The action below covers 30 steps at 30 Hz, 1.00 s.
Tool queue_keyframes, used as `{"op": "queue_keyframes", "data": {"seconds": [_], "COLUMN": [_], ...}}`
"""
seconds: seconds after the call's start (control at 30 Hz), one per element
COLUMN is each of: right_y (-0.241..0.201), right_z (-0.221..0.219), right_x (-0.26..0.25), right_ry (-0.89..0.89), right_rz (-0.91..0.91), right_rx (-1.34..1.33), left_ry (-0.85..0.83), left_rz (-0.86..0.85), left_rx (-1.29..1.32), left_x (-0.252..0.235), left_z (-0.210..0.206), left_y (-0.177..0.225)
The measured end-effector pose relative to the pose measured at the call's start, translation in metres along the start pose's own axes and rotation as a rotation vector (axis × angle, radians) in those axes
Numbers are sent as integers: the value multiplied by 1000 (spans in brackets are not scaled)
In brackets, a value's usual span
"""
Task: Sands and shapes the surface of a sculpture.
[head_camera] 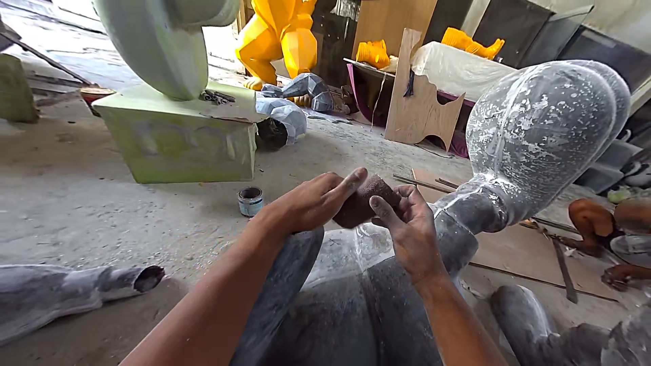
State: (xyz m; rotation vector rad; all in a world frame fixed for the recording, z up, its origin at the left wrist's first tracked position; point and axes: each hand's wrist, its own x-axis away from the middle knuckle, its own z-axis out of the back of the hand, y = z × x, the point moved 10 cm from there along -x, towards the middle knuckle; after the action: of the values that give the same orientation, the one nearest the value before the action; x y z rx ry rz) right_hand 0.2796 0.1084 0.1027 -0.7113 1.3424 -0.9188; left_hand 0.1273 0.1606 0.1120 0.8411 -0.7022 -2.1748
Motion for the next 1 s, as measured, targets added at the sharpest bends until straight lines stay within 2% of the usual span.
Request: {"op": "queue_keyframes", "data": {"seconds": [0.13, 0.2, 0.23, 0.3, 0.37, 0.47, 0.57, 0.67, 0.77, 0.83, 0.93, 1.0], "right_y": [3, -1, -5, -21, -29, 2, 36, 39, 38, 42, 53, 59], "right_z": [-1, 6, 13, 30, 36, 38, 42, 46, 52, 52, 24, -1], "right_x": [5, 11, 14, 26, 43, 64, 73, 72, 71, 75, 87, 94], "right_ry": [-72, -108, -101, -65, -122, -336, -529, -529, -510, -535, -598, -727], "right_rz": [-75, -51, -1, 189, 387, 483, 440, 470, 548, 511, 472, 466], "right_rx": [-29, 25, 104, 459, 926, 1298, 1234, 1152, 1263, 1233, 1058, 1003], "left_ry": [-97, -59, -8, 120, 163, 5, -184, -268, -304, -295, -278, -270], "left_rz": [-121, -123, -65, 96, 251, 422, 451, 459, 446, 413, 389, 389], "left_rx": [-6, -47, -104, -273, -463, -620, -649, -677, -679, -673, -696, -709], "left_x": [-1, -2, -3, -2, 2, 6, 6, 8, 10, 9, 9, 10], "left_z": [-13, -9, -5, 6, 12, 3, -8, -13, -15, -14, -15, -16], "left_y": [6, 4, -3, -17, -25, -32, -34, -30, -27, -26, -24, -24]}}
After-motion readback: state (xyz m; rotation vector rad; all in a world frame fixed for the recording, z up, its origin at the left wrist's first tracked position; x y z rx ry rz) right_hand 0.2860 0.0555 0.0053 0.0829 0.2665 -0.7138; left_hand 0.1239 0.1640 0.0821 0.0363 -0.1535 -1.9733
